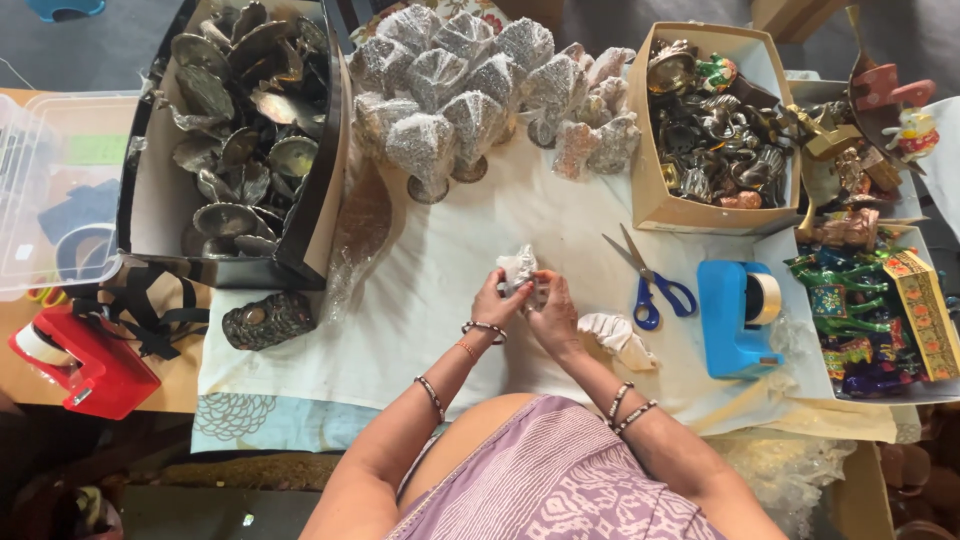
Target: The person wraps small metal ornaments in pieces of bubble wrap and tissue paper, handling them one at a time and setting them on a table among other packed and unpacked items.
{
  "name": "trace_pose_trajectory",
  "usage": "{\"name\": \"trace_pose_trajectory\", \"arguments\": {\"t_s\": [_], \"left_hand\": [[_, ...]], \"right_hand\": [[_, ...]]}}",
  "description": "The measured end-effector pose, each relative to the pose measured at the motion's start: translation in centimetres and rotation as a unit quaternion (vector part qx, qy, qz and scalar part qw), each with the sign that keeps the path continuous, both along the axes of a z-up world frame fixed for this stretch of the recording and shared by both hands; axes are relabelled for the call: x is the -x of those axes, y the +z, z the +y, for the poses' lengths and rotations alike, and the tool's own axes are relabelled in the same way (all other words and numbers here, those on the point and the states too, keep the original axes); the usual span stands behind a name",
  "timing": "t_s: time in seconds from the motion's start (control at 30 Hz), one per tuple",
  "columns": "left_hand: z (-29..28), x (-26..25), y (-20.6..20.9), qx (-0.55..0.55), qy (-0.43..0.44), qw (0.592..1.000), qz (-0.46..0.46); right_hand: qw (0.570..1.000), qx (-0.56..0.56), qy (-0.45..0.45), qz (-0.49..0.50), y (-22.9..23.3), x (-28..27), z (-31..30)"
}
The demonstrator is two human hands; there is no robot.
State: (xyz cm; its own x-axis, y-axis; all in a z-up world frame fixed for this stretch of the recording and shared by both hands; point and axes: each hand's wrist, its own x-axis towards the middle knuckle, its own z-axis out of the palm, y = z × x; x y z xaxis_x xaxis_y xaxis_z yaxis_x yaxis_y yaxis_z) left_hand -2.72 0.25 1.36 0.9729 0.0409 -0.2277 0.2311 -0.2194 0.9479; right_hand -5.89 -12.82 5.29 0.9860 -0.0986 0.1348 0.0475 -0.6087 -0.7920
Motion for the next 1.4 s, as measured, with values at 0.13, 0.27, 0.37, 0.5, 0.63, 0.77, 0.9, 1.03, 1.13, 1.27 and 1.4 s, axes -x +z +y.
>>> {"name": "trace_pose_trajectory", "arguments": {"t_s": [0.13,0.27,0.37,0.5,0.63,0.77,0.9,1.03,1.13,1.27,1.4], "left_hand": [[0.6,-0.1,-2.0,-0.050,0.013,0.998,0.037],[0.7,0.3,-2.4,-0.115,0.064,0.991,-0.004],[0.3,-0.5,-0.9,-0.109,0.079,0.991,-0.013],[-0.3,-4.7,0.7,-0.104,0.094,0.988,-0.065],[-1.3,-12.6,3.0,-0.163,0.091,0.976,-0.109],[-3.2,-19.9,3.6,-0.241,0.092,0.948,-0.186],[-5.5,-23.9,3.3,-0.270,0.110,0.943,-0.161],[-6.9,-25.4,0.1,-0.277,0.133,0.933,-0.188],[-7.4,-25.5,-1.1,-0.281,0.117,0.943,-0.130],[-7.5,-24.7,-0.1,-0.296,0.106,0.940,-0.133],[-7.2,-24.8,1.3,-0.281,0.113,0.948,-0.100]], "right_hand": [[0.992,-0.083,0.092,0.022,-1.3,0.3,-3.1],[0.988,0.137,-0.031,0.071,-3.0,0.4,-6.5],[0.958,0.284,-0.034,0.002,-2.9,0.7,-8.1],[0.922,0.383,-0.024,-0.053,-5.6,1.0,-8.7],[0.919,0.389,-0.035,-0.053,-5.8,1.0,-8.6],[0.921,0.385,-0.037,-0.053,-5.2,0.9,-8.5],[0.924,0.377,-0.041,-0.043,-4.6,0.5,-8.5],[0.925,0.375,-0.043,-0.037,-4.4,0.5,-8.5],[0.929,0.367,-0.043,-0.037,-4.3,0.2,-8.5],[0.930,0.365,-0.042,-0.024,-4.3,0.2,-8.4],[0.928,0.370,-0.035,-0.014,-4.1,0.4,-8.4]]}}
